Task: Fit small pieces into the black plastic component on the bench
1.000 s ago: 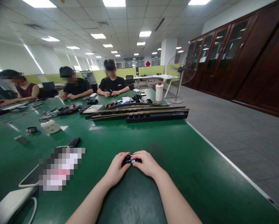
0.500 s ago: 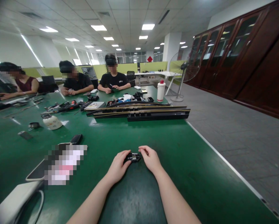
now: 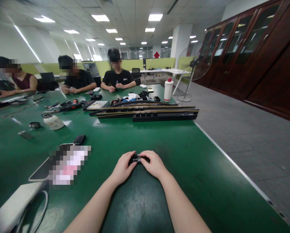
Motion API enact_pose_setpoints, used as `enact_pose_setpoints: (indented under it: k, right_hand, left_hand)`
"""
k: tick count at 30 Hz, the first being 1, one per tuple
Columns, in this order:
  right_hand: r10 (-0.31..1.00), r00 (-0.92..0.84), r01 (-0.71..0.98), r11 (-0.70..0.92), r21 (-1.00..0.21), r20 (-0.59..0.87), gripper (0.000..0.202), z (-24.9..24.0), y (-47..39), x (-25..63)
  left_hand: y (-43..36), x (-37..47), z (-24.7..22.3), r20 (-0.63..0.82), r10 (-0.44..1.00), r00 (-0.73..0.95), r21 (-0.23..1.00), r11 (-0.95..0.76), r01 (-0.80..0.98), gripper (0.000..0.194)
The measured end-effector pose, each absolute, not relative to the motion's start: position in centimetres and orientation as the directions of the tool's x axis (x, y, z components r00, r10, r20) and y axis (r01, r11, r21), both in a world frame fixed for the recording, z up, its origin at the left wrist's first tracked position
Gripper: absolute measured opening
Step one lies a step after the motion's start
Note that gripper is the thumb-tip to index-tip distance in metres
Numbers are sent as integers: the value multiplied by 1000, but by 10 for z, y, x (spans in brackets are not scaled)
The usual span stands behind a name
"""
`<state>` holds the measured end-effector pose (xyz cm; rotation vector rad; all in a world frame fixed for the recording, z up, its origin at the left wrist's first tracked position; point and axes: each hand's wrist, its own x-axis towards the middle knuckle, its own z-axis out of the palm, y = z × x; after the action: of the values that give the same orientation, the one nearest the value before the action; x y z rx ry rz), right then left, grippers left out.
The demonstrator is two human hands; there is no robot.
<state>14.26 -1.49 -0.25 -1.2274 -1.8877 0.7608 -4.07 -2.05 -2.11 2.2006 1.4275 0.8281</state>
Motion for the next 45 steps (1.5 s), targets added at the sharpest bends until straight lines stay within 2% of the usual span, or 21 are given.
enact_pose_setpoints:
  k: [6,24,32,39,45]
  right_hand:
    - [905,-326,527,413,-743,272,26,-3,-16,143]
    - [899,-351,517,419,-747,261,21,-5,-15,145]
    - [900,-354,500,413,-761,255,20,-5,-14,144]
    - [939,-280,403,304,-863,200,19,-2,-13,145]
    - [978,-176,290,159,-944,111,26,-8,-8,150]
  left_hand:
    - [-21,-40,-22,276,908,316,559,-419,716,43]
    - [-23,-39,-20,269,907,324,537,-421,731,45]
    - [-24,-39,-15,280,901,330,544,-432,719,33]
    - [-25,-40,-15,290,900,325,549,-435,714,32]
    - [-25,-39,-14,285,909,303,567,-415,712,35]
